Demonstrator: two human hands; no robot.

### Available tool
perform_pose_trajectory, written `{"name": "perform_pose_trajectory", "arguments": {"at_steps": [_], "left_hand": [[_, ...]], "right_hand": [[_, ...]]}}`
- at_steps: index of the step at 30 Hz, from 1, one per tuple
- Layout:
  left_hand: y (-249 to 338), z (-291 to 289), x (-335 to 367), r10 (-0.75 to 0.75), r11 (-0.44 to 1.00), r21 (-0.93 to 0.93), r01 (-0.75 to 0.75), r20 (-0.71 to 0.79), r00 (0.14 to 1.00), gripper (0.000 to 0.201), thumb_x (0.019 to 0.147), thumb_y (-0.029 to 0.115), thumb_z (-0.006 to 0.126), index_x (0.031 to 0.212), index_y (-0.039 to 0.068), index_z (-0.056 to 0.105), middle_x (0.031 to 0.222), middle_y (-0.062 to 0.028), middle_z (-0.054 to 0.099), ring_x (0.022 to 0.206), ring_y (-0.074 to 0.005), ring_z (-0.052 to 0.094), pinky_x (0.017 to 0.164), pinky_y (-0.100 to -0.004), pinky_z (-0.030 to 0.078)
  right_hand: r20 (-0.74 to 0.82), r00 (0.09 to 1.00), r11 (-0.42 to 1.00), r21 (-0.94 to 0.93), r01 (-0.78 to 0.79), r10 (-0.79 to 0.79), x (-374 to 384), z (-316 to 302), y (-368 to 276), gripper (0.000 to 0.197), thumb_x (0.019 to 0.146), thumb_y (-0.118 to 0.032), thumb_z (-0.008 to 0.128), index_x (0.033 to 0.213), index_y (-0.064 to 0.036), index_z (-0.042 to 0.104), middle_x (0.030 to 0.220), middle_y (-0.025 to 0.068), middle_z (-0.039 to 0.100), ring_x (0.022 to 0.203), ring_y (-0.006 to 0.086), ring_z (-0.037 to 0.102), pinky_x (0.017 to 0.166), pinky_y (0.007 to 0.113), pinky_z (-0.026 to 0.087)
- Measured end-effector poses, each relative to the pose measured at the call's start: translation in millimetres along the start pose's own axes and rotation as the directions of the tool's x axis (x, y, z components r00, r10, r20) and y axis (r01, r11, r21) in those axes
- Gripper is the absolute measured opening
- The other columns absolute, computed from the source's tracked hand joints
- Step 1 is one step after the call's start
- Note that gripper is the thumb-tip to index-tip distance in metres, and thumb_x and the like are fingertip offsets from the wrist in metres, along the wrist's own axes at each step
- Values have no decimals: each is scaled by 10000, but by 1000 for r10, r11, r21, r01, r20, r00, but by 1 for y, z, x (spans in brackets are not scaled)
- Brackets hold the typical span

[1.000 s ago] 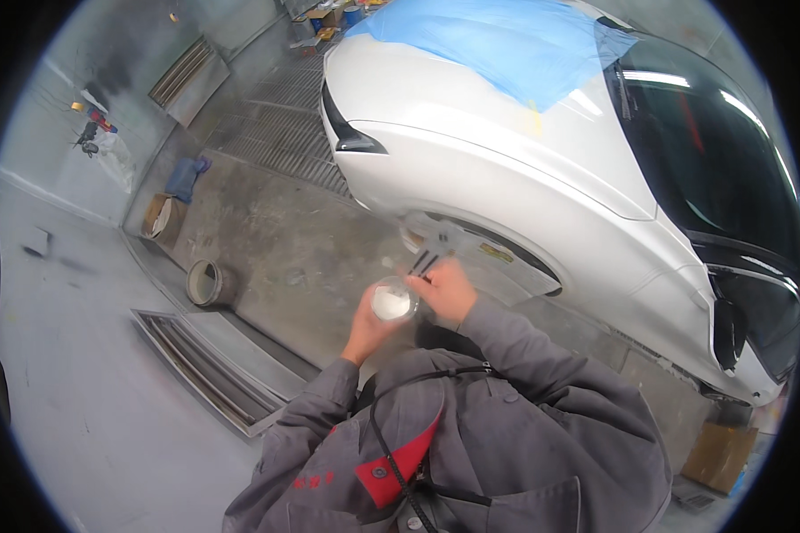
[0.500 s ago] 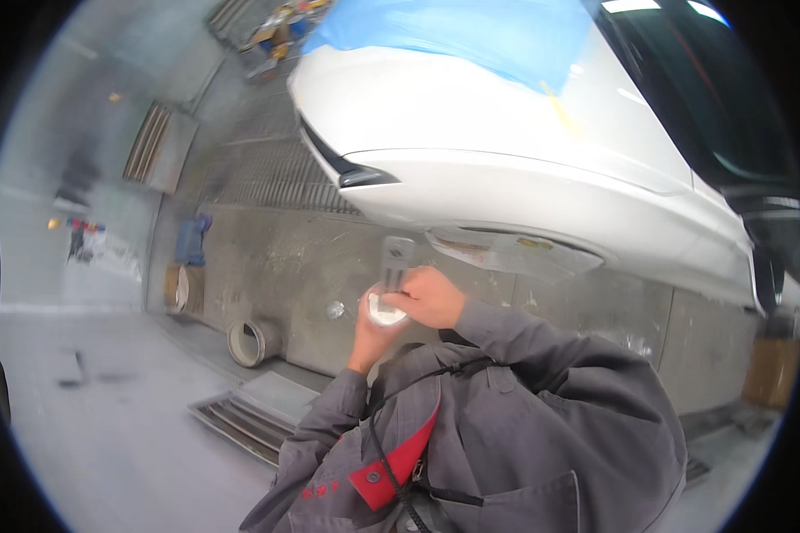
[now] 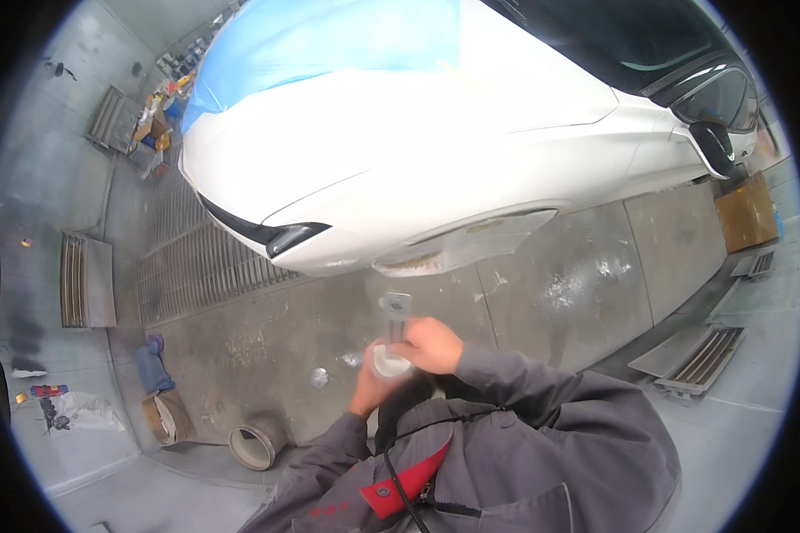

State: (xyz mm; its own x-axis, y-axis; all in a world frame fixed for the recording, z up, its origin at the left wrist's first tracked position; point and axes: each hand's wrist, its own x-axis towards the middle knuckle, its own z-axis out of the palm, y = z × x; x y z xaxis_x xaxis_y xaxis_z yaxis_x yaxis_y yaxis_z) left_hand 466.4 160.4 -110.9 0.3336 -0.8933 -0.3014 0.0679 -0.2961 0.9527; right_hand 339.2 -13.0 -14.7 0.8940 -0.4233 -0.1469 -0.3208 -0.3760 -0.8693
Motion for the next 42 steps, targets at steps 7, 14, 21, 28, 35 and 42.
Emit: {"name": "perform_pose_trajectory", "arguments": {"at_steps": [7, 14, 21, 28, 35, 42], "left_hand": [[-80, 3, 50, 55, 998, 29, -58, 109, 993, 897, 737, 102, 944, 1484, 17, 455, 1425, -138, 606, 1329, -232, 591, 1119, -385, 474], [-238, 9, 139, 233, 965, 87, -248, 158, 960, 848, 737, 187, 963, 1407, 18, 471, 1280, -148, 642, 1191, -250, 649, 1018, -384, 523], [-387, 22, 196, 289, 935, 188, -299, 82, 954, 866, 757, 158, 944, 1441, 36, 427, 1267, -125, 650, 1194, -234, 646, 1030, -384, 513], [-380, 23, 190, 380, 894, 235, -381, 51, 924, 867, 753, 203, 949, 1441, 47, 445, 1258, -145, 635, 1200, -259, 640, 1026, -396, 514], [-340, 26, 222, 406, 911, 96, -401, -37, 913, 828, 730, 168, 947, 1406, 45, 485, 1282, -152, 626, 1183, -282, 637, 1013, -404, 514], [-311, 25, 216, 532, 830, 229, -509, -49, 845, 748, 752, 135, 908, 1395, 69, 532, 1263, -120, 660, 1195, -249, 648, 1017, -382, 515]], "right_hand": [[-25, 992, 971, -210, 114, -122, 13, 21, 68, 234, 973, -272, 686, 1040, -64, 770, 1021, 194, 718, 901, 423, 681, 793, 481, 553], [-201, 948, 965, 40, 259, -246, 33, 81, 245, 225, 977, -237, 702, 994, -17, 750, 877, 199, 710, 789, 383, 689, 697, 428, 538], [-318, 936, 985, 27, 168, -151, 59, 167, 375, 219, 971, -209, 728, 981, 11, 735, 870, 172, 723, 745, 288, 711, 682, 382, 538], [-355, 934, 969, 217, 116, -33, 66, 148, 370, 219, 1021, -177, 701, 1131, 1, 769, 848, 2, 724, 714, 66, 632, 646, 272, 520], [-472, 881, 924, 332, 189, -11, 72, 140, 357, 209, 1024, -158, 694, 1130, 6, 772, 821, -2, 707, 687, 60, 597, 626, 251, 484], [-591, 806, 915, 310, 259, -28, 71, 127, 347, 228, 1021, -185, 708, 1111, 13, 778, 792, -1, 703, 677, 62, 608, 626, 252, 490]]}}
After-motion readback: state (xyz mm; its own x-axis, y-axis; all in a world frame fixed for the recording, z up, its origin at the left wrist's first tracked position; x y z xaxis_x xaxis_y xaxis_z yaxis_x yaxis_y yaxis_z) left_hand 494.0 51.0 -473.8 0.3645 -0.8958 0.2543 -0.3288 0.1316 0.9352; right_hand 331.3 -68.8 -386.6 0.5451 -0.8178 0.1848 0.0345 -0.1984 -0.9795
